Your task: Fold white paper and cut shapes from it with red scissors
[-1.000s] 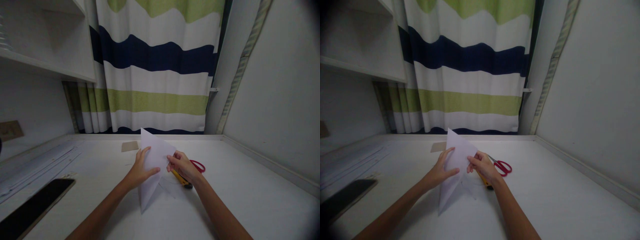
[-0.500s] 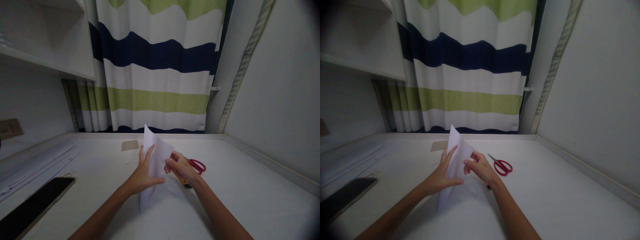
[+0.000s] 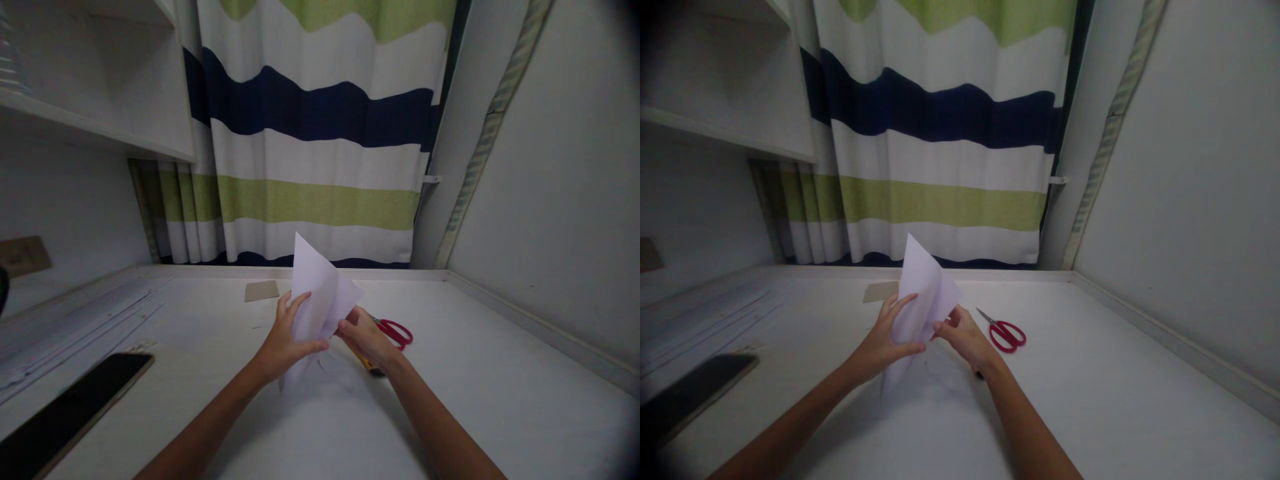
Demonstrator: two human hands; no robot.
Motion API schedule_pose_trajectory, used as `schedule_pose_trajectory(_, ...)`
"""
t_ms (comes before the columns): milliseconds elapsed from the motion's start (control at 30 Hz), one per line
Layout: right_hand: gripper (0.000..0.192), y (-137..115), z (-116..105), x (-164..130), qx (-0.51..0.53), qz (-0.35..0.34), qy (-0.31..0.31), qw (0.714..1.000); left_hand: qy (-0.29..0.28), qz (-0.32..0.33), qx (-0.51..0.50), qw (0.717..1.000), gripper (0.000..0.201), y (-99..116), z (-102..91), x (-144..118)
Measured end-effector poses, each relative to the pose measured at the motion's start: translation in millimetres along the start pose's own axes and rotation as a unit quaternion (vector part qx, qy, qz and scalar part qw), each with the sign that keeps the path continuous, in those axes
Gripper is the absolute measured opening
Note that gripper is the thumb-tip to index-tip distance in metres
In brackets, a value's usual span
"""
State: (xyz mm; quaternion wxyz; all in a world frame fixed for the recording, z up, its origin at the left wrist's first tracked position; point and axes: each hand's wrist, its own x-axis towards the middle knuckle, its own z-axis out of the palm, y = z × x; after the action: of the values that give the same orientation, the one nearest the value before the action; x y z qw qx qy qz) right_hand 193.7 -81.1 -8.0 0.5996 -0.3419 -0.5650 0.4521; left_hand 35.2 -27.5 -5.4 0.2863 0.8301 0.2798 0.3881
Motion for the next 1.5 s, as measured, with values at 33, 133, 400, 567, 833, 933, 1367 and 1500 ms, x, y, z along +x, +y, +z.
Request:
schedule_pose_trajectory(33,0.054,1,0,0,-0.009,0.002,0.007,1.0,0.002,-0.004,0.001,1.0,0.08,-1,0.1,0)
schedule_pose_trajectory(133,0.045,0,1,-1,-0.048,0.02,0.033,0.998,-0.003,-0.011,-0.001,1.0,0.082,0,-0.2,0)
schedule_pose_trajectory(400,0.028,-4,1,0,-0.107,0.013,0.037,0.993,-0.002,-0.032,0.016,0.999,0.084,2,2.5,0)
schedule_pose_trajectory(567,0.03,0,1,1,-0.091,-0.002,0.033,0.995,0.012,-0.036,-0.033,0.999,0.057,0,5.4,-1)
schedule_pose_trajectory(833,0.021,7,1,6,-0.104,-0.007,0.059,0.993,0.052,-0.063,-0.184,0.98,0.045,-2,7.0,3)
schedule_pose_trajectory(933,0.023,9,-1,7,-0.105,-0.003,0.083,0.991,0.086,-0.104,-0.215,0.967,0.041,-4,4.7,6)
schedule_pose_trajectory(1367,0.021,7,-19,10,-0.043,-0.009,0.243,0.969,0.287,-0.147,-0.331,0.887,0.024,-33,-26.1,25)
schedule_pose_trajectory(1500,0.021,6,-19,11,-0.026,-0.01,0.245,0.969,0.268,-0.18,-0.389,0.863,0.021,-29,-26.6,25)
